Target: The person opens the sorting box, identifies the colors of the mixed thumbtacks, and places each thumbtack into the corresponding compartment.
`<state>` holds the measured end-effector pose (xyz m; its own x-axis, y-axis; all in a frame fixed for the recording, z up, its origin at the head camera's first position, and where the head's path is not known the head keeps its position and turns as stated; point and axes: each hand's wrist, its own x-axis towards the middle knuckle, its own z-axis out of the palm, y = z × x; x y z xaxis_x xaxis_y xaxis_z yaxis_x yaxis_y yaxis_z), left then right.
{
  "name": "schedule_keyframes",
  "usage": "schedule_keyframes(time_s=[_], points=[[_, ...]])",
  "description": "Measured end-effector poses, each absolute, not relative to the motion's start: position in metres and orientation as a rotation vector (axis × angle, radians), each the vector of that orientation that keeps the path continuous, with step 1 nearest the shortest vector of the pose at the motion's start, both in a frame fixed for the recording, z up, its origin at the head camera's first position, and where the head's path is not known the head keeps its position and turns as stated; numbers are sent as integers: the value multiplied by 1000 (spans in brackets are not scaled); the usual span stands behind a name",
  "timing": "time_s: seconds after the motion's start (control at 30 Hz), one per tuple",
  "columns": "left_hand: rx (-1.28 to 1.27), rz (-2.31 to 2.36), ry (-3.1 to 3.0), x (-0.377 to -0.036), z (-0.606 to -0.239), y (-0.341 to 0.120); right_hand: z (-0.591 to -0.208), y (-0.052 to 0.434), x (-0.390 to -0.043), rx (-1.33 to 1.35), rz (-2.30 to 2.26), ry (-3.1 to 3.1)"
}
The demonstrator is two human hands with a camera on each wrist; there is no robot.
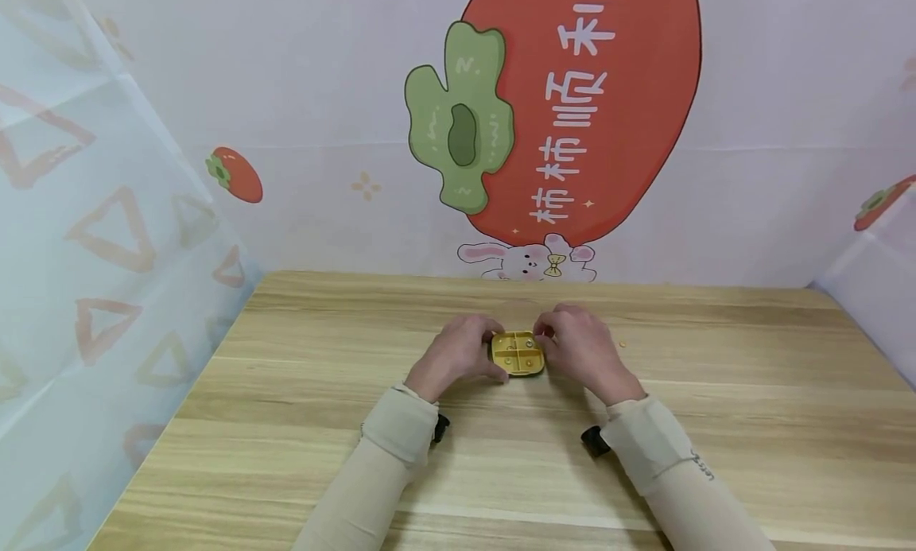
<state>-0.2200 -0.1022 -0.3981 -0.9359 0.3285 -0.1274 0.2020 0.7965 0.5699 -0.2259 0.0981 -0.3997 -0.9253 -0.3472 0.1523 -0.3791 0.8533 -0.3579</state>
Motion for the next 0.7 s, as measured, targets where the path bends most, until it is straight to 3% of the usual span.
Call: schedule_keyframes(time_s=[0.7], points=[[418, 840, 2769, -220, -398, -103, -407, 98, -228, 575, 609, -2941]])
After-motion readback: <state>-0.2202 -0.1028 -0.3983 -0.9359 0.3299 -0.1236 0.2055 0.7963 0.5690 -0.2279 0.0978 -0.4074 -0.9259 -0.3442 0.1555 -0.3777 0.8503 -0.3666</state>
